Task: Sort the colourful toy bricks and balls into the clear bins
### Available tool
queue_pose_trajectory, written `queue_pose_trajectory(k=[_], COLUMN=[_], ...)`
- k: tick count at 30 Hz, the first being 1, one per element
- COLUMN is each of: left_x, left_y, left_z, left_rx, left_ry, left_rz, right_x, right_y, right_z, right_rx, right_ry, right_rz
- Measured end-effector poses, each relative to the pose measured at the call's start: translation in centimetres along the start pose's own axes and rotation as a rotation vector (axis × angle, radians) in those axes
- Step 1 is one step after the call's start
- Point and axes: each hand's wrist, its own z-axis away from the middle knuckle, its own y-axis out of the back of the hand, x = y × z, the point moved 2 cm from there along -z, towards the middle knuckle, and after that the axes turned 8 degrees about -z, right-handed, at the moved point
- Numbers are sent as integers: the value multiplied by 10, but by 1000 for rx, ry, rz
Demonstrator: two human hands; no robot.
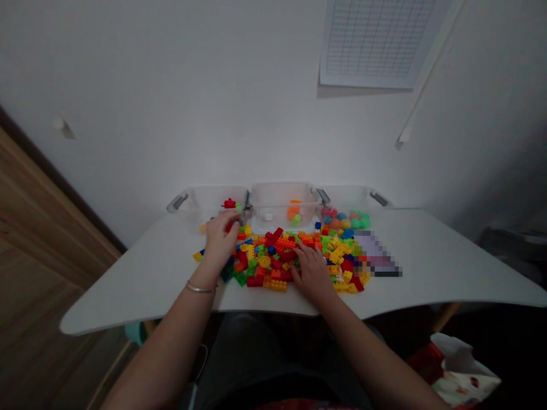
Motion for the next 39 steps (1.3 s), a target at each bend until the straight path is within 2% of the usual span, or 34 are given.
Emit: queue_pose_trajectory(k=[2,6,10,14,19,27,31,36,39], left_x=[17,47,63,67,71,75,76,65,50], left_y=[-6,-21,-31,-35,-39,-42,-41,-36,-27], left_z=[28,76,96,99,102,97,95,84,69], left_rx=[-4,-120,-216,-227,-198,-204,-199,-196,-146], left_ry=[-65,-164,-285,-355,-375,-376,-404,-358,-254], left_rz=[18,-33,-142,-217,-253,-241,-238,-171,-65], right_x=[0,1,2,4,6,8,9,6,4], right_y=[0,1,1,0,2,4,4,8,9], right_z=[0,1,1,1,3,9,11,10,9], right_rx=[10,31,32,61,108,86,77,82,84], right_ry=[-1,-1,24,24,52,70,25,1,-2], right_rz=[-12,-20,-23,-21,-96,-259,-276,-265,-259])
